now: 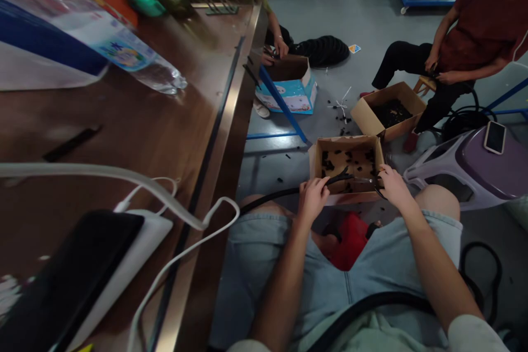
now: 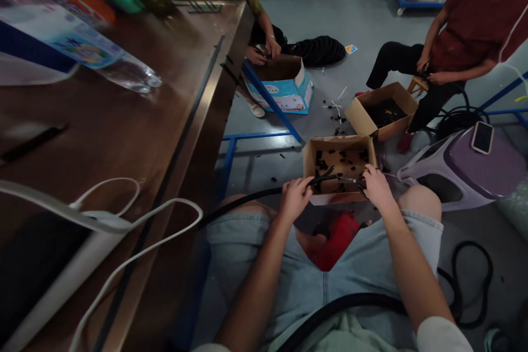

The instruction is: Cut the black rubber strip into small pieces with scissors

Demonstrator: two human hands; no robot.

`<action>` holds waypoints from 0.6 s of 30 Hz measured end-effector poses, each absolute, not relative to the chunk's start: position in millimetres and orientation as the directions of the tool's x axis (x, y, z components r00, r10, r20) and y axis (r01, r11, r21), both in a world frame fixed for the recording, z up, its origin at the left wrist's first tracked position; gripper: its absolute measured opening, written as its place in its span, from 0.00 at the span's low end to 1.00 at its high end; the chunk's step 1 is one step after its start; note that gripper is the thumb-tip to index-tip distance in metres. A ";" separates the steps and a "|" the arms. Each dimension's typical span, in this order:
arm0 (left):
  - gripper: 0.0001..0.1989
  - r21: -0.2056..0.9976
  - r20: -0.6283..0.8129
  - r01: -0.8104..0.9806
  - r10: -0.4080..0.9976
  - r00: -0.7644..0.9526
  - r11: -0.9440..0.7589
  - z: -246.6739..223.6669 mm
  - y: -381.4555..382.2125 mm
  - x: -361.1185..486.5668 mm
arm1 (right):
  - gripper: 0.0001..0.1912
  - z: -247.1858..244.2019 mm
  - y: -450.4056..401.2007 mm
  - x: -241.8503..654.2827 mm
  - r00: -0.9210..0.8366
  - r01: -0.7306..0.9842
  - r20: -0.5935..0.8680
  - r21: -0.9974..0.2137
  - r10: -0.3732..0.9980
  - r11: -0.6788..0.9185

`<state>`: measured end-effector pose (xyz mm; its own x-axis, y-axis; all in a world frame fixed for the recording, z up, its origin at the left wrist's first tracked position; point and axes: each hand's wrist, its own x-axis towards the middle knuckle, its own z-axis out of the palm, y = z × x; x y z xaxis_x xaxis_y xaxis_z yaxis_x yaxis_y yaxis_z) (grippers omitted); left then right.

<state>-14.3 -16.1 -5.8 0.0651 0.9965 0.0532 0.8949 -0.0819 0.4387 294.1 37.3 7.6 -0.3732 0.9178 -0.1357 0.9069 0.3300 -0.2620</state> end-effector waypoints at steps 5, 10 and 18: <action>0.20 0.440 0.042 0.894 0.996 0.080 -0.090 -6.7 -18.4 -10.2 | 0.19 10.7 36.4 286.4 -0.387 0.910 -0.131 -0.211 0.913 0.356; 0.20 0.451 0.022 0.884 0.992 0.128 -0.124 -7.0 -19.9 -5.6 | 0.20 8.8 36.5 279.8 -0.411 0.905 -0.138 -0.179 0.901 0.386; 0.21 0.460 0.005 0.882 0.993 0.116 -0.106 -3.0 -19.9 -5.4 | 0.19 10.2 35.9 277.0 -0.395 0.912 -0.148 -0.180 0.907 0.368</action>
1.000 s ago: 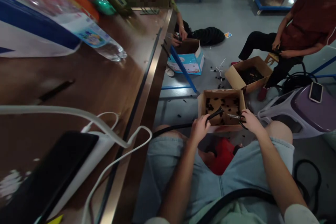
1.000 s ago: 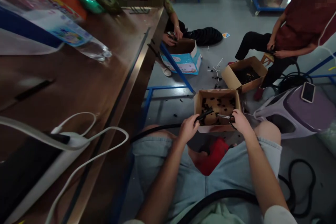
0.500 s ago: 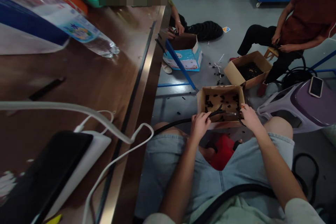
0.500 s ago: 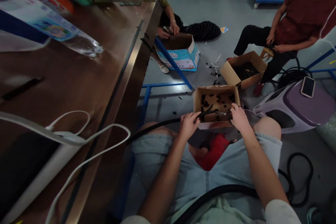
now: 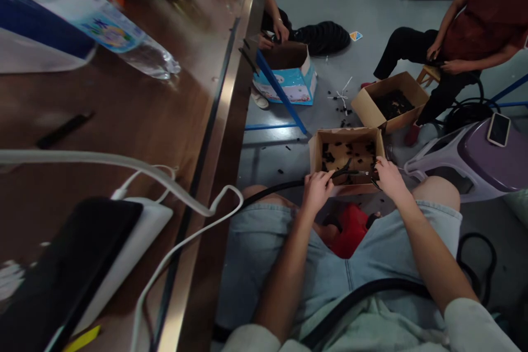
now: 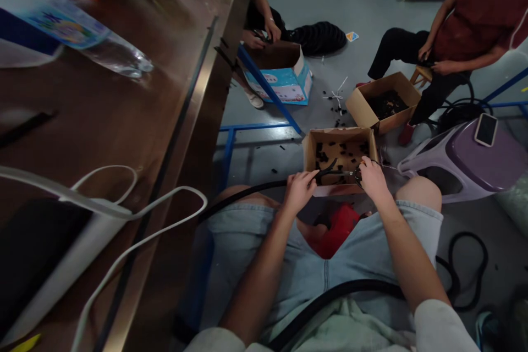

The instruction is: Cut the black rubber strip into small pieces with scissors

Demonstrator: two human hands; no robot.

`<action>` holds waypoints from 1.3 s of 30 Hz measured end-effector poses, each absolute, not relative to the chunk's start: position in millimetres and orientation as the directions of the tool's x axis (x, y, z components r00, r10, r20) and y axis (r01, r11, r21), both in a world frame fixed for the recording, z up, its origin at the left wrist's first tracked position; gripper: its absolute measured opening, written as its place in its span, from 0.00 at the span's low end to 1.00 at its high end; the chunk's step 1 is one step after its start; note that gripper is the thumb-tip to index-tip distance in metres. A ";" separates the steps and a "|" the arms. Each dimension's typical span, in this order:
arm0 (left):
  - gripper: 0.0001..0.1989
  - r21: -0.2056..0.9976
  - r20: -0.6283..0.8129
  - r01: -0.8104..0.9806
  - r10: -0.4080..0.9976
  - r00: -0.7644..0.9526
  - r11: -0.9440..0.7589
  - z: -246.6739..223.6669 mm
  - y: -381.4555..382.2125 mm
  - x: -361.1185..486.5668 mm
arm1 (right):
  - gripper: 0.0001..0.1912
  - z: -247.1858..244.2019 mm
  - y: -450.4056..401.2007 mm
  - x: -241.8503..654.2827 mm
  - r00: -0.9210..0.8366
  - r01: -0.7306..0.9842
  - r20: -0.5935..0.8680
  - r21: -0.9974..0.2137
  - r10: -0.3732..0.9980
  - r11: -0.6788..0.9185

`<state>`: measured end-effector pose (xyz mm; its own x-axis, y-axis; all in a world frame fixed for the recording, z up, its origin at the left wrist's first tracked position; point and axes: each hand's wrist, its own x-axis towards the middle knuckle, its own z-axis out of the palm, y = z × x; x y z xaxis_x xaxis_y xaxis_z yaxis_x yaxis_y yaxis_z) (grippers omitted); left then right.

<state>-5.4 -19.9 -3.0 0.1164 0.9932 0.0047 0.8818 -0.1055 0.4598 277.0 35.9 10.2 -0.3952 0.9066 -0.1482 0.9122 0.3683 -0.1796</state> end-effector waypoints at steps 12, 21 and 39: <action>0.21 0.434 -0.016 0.894 0.991 0.131 -0.111 -5.8 -20.7 -4.8 | 0.19 14.3 34.3 271.1 -0.424 0.896 -0.147 -0.212 0.893 0.391; 0.21 0.452 -0.028 0.887 0.992 0.121 -0.096 -7.3 -20.3 -6.3 | 0.12 19.5 36.5 271.8 -0.433 0.898 -0.219 -0.190 0.874 0.397; 0.22 0.452 -0.075 0.892 0.997 0.035 0.003 -2.4 -20.1 -6.3 | 0.17 22.5 35.8 260.2 -0.397 0.915 -0.265 -0.186 0.879 0.357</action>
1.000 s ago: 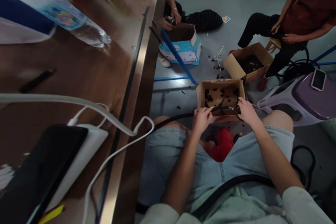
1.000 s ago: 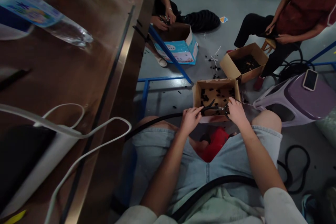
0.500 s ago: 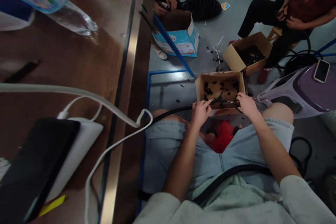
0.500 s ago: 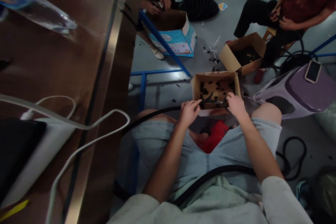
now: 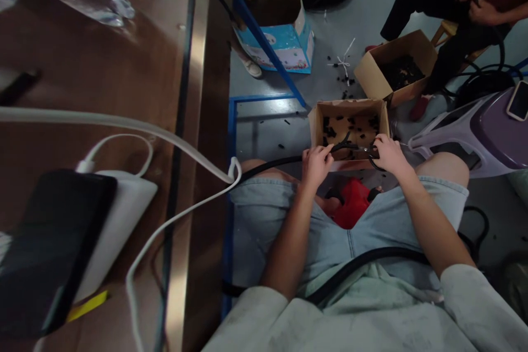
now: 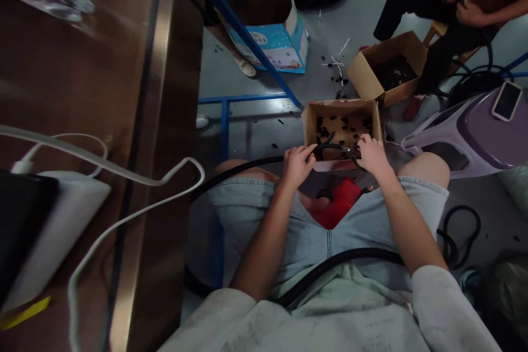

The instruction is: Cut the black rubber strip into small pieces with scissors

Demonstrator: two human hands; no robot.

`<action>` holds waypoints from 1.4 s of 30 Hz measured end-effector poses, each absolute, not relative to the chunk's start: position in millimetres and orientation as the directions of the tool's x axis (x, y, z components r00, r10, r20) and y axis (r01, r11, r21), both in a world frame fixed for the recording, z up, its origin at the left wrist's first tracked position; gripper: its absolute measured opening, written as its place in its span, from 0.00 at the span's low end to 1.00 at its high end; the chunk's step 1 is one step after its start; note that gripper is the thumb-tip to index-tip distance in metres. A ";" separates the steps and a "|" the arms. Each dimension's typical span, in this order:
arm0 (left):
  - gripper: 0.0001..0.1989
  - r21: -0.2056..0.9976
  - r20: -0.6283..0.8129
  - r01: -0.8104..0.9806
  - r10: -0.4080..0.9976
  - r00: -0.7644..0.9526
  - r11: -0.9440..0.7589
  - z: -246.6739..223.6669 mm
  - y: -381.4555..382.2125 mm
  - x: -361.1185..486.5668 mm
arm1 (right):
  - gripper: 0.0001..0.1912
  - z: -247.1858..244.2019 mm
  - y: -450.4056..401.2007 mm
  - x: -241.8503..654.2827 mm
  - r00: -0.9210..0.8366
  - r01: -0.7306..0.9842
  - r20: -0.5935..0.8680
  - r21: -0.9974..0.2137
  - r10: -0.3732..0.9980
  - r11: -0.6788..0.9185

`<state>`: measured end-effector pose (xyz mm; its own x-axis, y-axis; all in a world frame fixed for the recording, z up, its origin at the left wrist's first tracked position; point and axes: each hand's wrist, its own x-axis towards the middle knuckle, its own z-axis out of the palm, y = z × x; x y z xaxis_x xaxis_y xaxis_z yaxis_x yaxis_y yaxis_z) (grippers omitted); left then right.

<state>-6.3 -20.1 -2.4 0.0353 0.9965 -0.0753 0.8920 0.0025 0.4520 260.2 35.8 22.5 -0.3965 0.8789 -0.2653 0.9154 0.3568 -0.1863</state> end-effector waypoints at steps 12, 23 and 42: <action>0.22 0.458 -0.093 0.889 0.995 0.041 0.007 -3.8 -20.4 -3.9 | 0.12 19.8 38.1 261.6 -0.401 0.916 -0.274 -0.119 0.874 0.384; 0.22 0.470 -0.103 0.882 0.995 0.012 0.038 -5.9 -19.9 -4.7 | 0.15 15.5 38.6 260.2 -0.392 0.919 -0.267 -0.145 0.880 0.366; 0.22 0.468 -0.127 0.883 0.992 0.022 0.041 0.7 -18.8 -2.1 | 0.16 13.7 38.8 261.5 -0.399 0.917 -0.282 -0.130 0.873 0.377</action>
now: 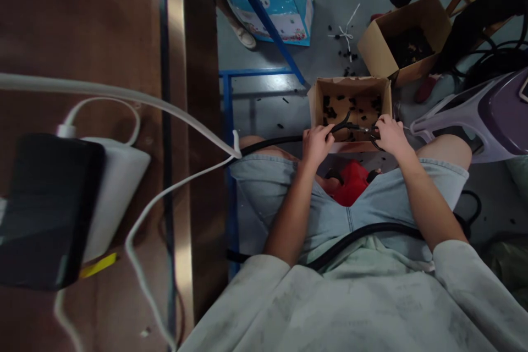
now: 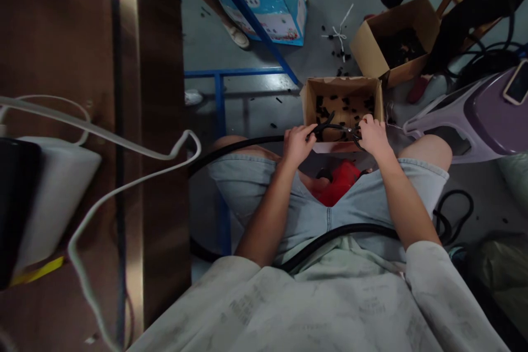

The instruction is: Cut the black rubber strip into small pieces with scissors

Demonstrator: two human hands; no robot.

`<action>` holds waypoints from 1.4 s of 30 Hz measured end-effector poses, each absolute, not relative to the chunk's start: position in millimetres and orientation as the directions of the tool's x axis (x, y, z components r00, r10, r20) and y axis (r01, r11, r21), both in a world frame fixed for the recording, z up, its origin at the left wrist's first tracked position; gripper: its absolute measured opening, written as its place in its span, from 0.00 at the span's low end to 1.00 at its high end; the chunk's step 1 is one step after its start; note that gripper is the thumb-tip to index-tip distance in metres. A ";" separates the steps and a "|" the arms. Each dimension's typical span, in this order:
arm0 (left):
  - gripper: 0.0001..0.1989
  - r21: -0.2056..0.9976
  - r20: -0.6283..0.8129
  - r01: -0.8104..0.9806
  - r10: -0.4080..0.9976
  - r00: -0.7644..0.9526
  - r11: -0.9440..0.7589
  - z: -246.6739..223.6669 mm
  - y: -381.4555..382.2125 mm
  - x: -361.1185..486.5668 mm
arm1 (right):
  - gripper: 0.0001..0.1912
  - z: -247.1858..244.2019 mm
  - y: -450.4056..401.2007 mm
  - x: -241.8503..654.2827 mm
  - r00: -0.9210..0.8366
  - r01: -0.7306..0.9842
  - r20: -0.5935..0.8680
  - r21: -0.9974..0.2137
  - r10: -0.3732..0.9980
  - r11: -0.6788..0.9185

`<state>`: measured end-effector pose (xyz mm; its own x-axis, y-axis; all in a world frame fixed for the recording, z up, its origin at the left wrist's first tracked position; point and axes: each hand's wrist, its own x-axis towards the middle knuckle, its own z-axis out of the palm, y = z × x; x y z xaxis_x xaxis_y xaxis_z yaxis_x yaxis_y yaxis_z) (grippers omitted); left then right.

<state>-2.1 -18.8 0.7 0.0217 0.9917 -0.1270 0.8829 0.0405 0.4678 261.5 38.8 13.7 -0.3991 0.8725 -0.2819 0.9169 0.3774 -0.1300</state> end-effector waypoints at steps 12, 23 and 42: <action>0.22 0.461 -0.123 0.886 0.992 0.014 0.045 -4.3 -18.8 -5.6 | 0.12 25.4 39.7 256.7 -0.376 0.927 -0.280 -0.131 0.883 0.353; 0.22 0.467 -0.128 0.883 0.992 0.007 0.054 -2.1 -17.8 -4.4 | 0.14 20.3 38.5 258.2 -0.397 0.917 -0.272 -0.160 0.877 0.365; 0.22 0.501 -0.114 0.864 0.993 0.009 0.050 -3.7 -18.3 -6.9 | 0.10 19.7 41.5 257.7 -0.390 0.919 -0.248 -0.165 0.887 0.358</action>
<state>-6.9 -18.3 -3.7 0.0091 0.9934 -0.1142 0.8637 0.0497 0.5015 257.7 41.5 19.7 -0.3903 0.8867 -0.2478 0.9189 0.3582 -0.1653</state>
